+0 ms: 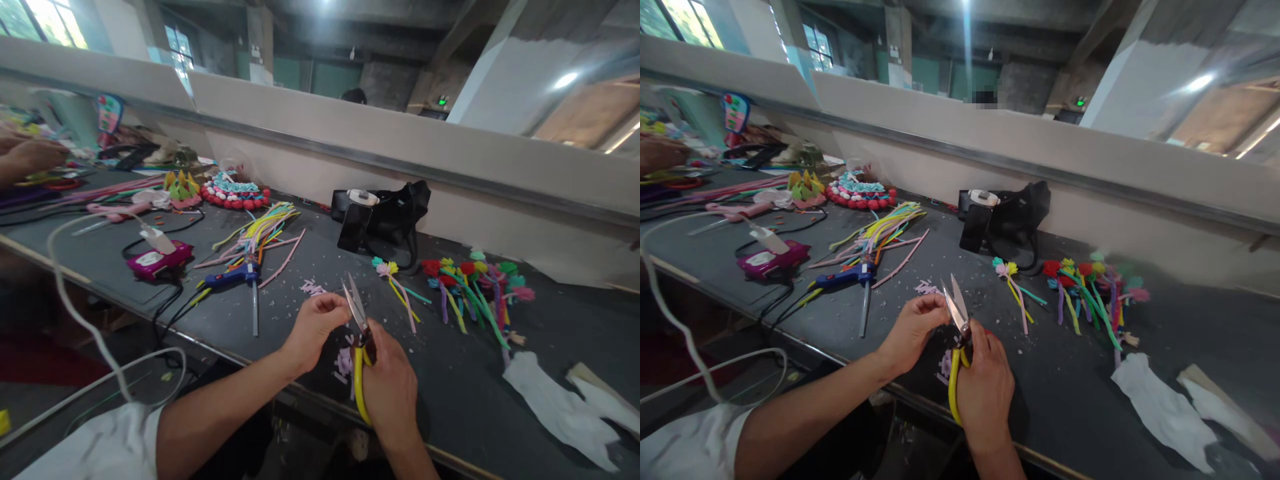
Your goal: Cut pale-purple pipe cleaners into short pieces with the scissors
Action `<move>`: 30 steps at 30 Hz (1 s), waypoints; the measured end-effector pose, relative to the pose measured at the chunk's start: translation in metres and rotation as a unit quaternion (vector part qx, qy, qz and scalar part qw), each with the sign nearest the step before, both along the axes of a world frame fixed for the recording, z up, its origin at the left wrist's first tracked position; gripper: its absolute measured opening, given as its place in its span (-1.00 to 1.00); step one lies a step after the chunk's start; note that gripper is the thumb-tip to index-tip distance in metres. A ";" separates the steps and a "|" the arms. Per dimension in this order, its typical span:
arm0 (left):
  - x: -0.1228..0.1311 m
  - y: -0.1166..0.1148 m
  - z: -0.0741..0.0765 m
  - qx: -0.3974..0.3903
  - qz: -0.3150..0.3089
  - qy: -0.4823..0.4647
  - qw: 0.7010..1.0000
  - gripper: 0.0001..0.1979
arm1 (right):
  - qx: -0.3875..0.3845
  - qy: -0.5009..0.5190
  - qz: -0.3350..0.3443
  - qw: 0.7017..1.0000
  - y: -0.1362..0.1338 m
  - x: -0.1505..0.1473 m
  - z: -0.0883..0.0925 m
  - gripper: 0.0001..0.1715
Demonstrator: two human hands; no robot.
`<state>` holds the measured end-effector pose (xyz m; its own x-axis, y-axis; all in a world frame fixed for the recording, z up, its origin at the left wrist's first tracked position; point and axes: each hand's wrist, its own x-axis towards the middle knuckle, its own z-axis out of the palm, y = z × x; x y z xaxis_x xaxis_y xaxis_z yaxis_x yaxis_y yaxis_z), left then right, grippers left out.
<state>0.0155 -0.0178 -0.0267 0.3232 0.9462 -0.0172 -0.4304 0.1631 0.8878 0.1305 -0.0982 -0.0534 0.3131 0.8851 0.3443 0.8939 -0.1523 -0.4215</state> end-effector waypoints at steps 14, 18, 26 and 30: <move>0.000 -0.001 0.001 0.002 0.006 0.006 1.000 -0.93 | 0.012 0.030 0.006 0.999 0.005 -0.004 0.002 -0.51; 0.000 0.000 0.000 -0.006 0.006 0.010 1.000 -0.91 | 0.028 0.052 0.033 0.998 0.005 -0.004 0.006 -0.53; 0.001 -0.004 0.000 -0.010 -0.019 0.018 1.000 -0.90 | 0.046 0.079 0.022 0.996 0.005 -0.002 0.003 -0.57; -0.001 0.000 -0.001 0.002 0.000 0.023 1.000 -0.92 | 0.108 0.083 0.005 0.991 0.008 0.002 0.002 -0.64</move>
